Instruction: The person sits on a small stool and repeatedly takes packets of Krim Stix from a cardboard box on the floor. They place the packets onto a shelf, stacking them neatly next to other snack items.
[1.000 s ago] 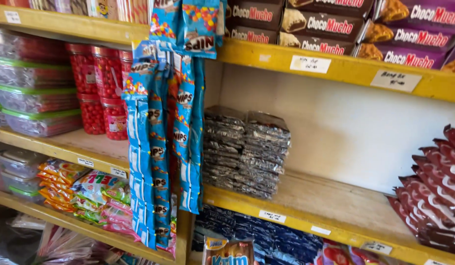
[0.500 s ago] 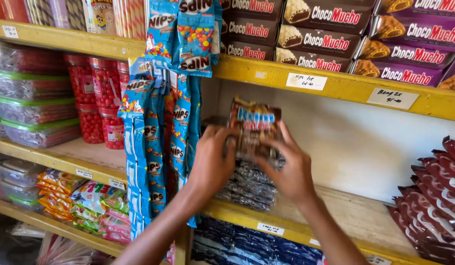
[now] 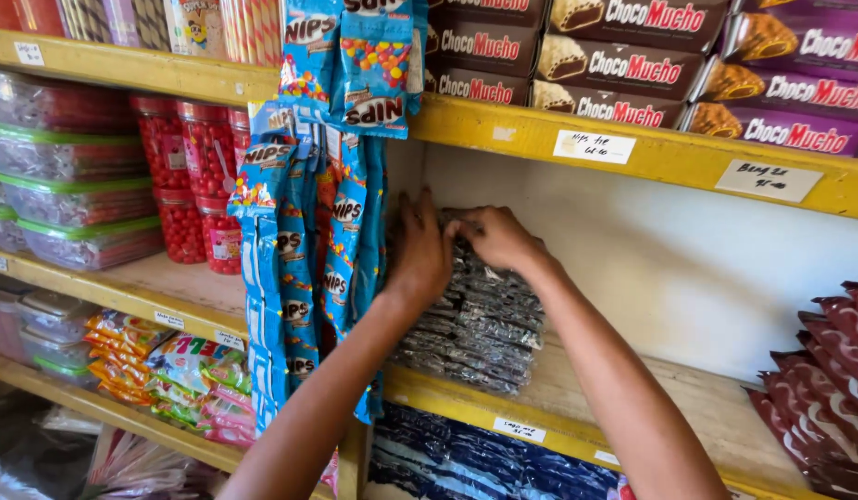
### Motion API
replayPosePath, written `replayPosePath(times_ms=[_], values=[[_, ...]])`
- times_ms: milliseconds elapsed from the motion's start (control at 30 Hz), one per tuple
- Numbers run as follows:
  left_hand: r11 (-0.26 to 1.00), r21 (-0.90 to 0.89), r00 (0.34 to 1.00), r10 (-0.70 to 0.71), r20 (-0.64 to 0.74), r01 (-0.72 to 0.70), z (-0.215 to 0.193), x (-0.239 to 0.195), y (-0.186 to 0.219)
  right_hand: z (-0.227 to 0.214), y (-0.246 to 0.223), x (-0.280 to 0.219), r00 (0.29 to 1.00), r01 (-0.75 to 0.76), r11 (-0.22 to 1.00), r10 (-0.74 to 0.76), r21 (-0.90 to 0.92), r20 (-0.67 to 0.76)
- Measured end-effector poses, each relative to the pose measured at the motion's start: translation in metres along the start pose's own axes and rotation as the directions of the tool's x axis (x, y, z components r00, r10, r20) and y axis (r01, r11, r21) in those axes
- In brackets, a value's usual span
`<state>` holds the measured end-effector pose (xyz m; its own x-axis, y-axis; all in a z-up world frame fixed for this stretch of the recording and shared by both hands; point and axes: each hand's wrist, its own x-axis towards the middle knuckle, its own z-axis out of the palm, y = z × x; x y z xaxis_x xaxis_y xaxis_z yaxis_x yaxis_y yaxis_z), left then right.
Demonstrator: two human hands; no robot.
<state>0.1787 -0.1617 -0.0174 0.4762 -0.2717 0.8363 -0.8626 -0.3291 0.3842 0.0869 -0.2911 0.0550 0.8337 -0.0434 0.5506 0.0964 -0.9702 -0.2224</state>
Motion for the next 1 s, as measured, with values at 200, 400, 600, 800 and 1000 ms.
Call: replayPosePath(times_ms=[200,400,600,800,1000], values=[[0.978,0.160,0.991,0.134,-0.002,-0.132,-0.035,-0.039,0.026,-0.013,-0.029,-0.007,0.994,-0.046,0.997,0.053,-0.067,0.096],[0.971,0.188,0.978,0.174,-0.114,-0.151,-0.038,-0.042,0.029,-0.023,-0.062,-0.017,0.938,-0.162,0.933,0.247,-0.322,0.243],[0.934,0.355,0.995,0.073,-0.074,-0.042,-0.049,-0.046,0.057,-0.011,-0.044,-0.024,0.940,-0.163,0.963,0.218,-0.215,0.261],[0.780,0.621,0.975,0.183,-0.123,-0.068,-0.056,-0.043,0.057,0.001,-0.025,-0.020,0.966,-0.029,0.962,0.097,-0.273,0.240],[0.814,0.561,0.988,0.126,0.087,-0.153,-0.049,-0.042,0.044,-0.021,-0.040,-0.030,0.938,-0.027,0.964,0.116,-0.265,0.326]])
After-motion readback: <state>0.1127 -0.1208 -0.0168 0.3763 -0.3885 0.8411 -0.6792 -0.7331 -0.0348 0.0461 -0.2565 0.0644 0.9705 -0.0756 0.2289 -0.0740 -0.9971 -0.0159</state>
